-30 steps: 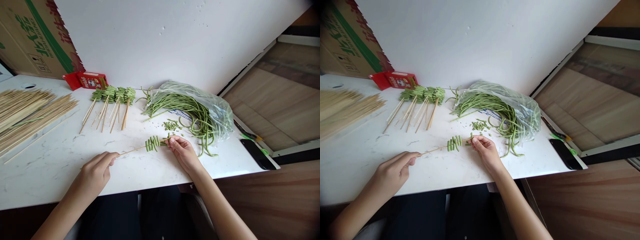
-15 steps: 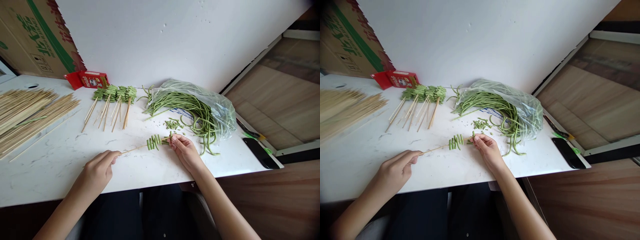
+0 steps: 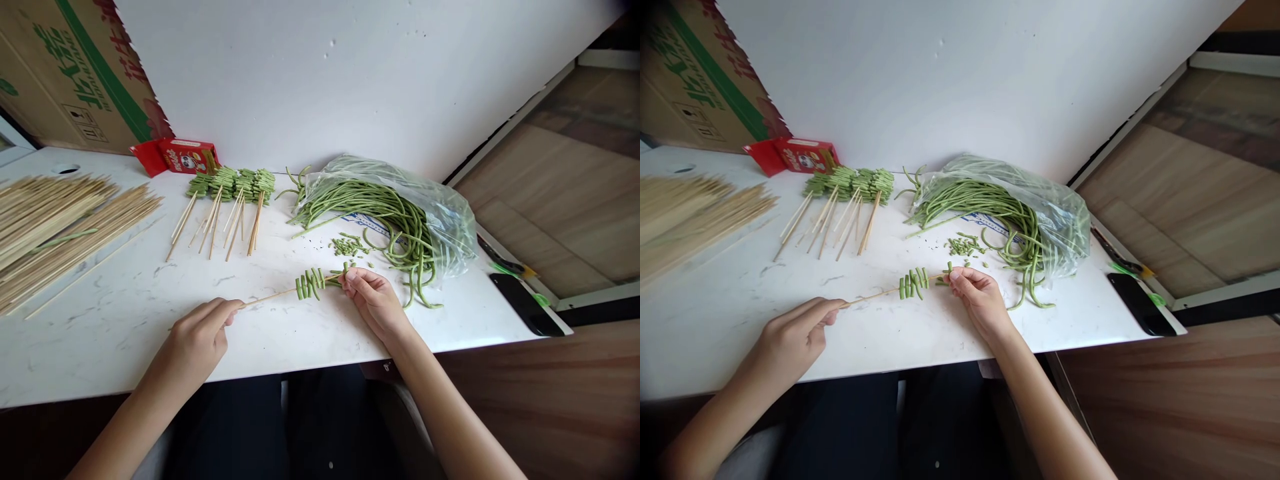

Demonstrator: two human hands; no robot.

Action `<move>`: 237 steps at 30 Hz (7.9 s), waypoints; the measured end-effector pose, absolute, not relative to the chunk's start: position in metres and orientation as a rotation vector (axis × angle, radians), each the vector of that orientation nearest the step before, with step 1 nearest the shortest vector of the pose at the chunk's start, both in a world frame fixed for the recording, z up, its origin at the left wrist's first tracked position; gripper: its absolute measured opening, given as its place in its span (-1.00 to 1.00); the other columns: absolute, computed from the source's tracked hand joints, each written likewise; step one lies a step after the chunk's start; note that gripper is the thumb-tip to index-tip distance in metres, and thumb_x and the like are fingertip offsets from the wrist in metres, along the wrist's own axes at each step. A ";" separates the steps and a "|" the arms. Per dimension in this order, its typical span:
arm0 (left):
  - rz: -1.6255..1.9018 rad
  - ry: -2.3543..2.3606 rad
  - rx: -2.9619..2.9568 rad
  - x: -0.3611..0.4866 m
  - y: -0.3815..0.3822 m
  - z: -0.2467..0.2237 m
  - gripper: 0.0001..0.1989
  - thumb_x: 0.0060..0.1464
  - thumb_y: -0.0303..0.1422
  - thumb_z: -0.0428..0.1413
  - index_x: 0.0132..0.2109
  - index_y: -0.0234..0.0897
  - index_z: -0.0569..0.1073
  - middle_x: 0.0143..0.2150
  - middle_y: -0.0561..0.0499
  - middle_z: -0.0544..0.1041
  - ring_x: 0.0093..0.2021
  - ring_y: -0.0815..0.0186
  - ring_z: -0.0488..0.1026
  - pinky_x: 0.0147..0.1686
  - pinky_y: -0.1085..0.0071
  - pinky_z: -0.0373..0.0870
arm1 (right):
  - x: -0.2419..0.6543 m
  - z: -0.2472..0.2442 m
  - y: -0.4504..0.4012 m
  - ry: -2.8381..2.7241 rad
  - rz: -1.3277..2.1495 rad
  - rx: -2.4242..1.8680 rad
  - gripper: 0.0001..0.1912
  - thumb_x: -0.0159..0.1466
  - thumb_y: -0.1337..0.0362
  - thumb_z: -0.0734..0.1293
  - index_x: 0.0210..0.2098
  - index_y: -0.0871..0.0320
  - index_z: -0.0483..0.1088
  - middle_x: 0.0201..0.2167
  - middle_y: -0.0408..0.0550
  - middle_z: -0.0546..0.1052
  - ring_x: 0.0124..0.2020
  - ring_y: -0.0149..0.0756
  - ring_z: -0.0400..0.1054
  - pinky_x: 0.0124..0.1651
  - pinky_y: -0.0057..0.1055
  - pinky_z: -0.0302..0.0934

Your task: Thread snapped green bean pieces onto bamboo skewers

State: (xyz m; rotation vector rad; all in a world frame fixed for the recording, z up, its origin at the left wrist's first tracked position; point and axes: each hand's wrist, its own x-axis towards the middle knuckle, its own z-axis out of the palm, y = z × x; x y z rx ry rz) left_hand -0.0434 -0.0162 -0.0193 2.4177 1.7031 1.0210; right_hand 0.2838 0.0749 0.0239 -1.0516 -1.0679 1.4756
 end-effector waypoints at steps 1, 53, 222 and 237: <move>1.018 1.705 2.420 -0.043 -0.016 -0.018 -0.48 0.06 -0.76 -0.14 -0.05 -0.22 0.52 -0.28 0.05 0.53 -0.25 0.35 0.54 -0.20 0.49 0.43 | 0.284 0.023 0.075 -1.068 1.471 -1.053 -0.69 0.16 0.00 0.63 -0.44 0.07 0.60 -0.45 -0.11 0.51 -0.31 -0.27 0.32 -0.15 -0.27 0.23; 1.058 1.652 2.428 -0.041 -0.017 -0.016 -0.49 0.04 -0.81 -0.14 -0.10 -0.24 0.52 -0.28 0.09 0.52 -0.27 0.41 0.53 -0.26 0.55 0.40 | 0.271 0.020 0.059 -1.313 1.327 -1.117 -0.77 0.17 0.11 0.63 -0.28 0.10 0.68 -0.31 -0.05 0.66 -0.32 -0.28 0.47 -0.18 -0.32 0.38; 1.188 1.632 2.562 -0.039 -0.018 -0.016 -0.50 0.20 -0.76 -0.06 0.10 -0.22 0.50 -0.17 0.04 0.63 -0.17 0.34 0.62 -0.02 0.43 0.56 | 0.291 0.008 0.083 -1.216 1.243 -1.108 -0.57 0.22 -0.07 0.57 -0.10 0.09 0.58 -0.25 -0.06 0.57 -0.41 -0.35 0.32 -0.34 -0.36 0.27; 1.205 1.653 2.500 -0.038 -0.013 -0.025 -0.51 0.16 -0.73 -0.11 0.05 -0.19 0.49 -0.23 0.04 0.62 -0.22 0.33 0.64 -0.15 0.45 0.58 | 0.288 0.008 0.083 -1.283 1.172 -1.118 -0.54 0.26 -0.18 0.49 -0.19 0.08 0.51 -0.29 -0.06 0.57 -0.41 -0.31 0.32 -0.36 -0.37 0.22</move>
